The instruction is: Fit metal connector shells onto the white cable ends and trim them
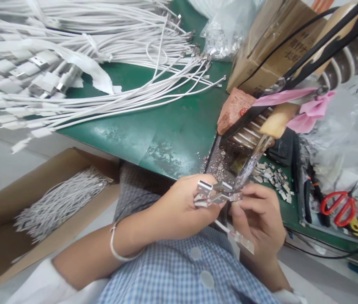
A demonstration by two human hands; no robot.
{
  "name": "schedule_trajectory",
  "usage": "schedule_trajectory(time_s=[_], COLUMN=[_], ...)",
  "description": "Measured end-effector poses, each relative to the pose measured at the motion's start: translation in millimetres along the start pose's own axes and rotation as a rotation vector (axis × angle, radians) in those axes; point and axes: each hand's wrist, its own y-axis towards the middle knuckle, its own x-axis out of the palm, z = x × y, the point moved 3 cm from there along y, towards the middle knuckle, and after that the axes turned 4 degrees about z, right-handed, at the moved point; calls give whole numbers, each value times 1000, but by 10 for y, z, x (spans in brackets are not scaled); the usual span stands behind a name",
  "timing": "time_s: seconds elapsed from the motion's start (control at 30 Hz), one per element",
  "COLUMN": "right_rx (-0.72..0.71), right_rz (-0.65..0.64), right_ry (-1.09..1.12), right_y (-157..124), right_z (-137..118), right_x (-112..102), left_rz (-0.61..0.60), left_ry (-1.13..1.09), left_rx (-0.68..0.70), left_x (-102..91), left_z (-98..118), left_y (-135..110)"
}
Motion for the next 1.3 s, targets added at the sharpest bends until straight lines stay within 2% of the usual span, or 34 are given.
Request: schedule_trajectory(time_s=[0.6,0.87,1.03,1.3], right_rx=[33,25,37,14], right_rz=[-24,-45,-38,-79], right_ry=[-21,-2,-8,32], right_y=[-34,-34,-22,-67], right_z=[-6,1,-4,4], right_x=[16,12,9,-44], left_rz=[19,-25,8,-39], left_ry=[-21,-6,-4,-81], left_rx=[-34,-61,-66,-64], left_x=[-1,-9,-7,-8], left_z=[-2,-12,-31,-61], left_y=[-32,-20,-36,-47])
